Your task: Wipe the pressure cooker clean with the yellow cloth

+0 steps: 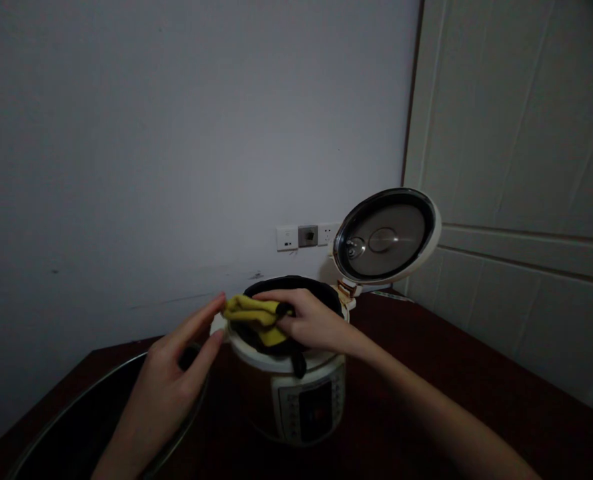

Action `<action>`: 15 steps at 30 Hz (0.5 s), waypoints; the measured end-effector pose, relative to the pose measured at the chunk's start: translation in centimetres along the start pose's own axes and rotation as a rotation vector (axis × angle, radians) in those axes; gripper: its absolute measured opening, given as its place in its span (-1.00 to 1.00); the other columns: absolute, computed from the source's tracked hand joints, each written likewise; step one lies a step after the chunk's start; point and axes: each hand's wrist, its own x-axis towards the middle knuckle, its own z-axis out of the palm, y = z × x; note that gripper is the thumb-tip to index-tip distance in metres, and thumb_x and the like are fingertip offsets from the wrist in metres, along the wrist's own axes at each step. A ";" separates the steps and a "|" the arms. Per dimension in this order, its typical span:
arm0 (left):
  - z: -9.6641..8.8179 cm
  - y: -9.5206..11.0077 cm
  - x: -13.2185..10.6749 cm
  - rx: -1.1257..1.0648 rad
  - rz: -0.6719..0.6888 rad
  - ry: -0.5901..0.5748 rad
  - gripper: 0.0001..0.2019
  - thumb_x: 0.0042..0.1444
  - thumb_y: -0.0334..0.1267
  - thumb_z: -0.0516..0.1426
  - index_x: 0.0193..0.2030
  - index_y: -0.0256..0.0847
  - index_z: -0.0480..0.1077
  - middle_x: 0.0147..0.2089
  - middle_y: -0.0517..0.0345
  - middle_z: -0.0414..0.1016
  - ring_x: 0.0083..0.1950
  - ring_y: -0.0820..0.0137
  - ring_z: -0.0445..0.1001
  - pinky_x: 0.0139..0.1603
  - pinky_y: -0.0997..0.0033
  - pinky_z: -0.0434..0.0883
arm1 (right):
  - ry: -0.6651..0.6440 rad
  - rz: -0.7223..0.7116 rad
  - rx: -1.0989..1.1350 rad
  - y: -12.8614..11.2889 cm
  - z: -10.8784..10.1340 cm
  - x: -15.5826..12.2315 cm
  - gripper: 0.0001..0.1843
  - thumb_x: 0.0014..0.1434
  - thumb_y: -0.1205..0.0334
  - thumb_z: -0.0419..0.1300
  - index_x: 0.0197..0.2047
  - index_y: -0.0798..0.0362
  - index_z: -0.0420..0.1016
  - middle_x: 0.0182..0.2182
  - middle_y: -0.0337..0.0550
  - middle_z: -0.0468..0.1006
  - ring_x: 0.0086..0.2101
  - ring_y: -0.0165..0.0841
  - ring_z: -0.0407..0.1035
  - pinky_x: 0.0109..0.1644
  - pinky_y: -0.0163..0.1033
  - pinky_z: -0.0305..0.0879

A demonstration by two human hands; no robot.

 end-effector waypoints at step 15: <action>1.9 1.1 -0.1 0.195 0.135 -0.049 -0.66 0.22 -0.11 0.02 0.06 -0.13 0.44 0.13 0.09 0.46 0.14 0.27 0.44 0.16 0.16 0.38 | 0.380 0.458 1.142 2.5 -1.4 -2.1 -0.67 -0.15 0.25 0.27 -0.24 0.10 0.48 -0.31 -0.09 0.62 -0.30 -0.25 0.52 -0.22 -0.22 0.45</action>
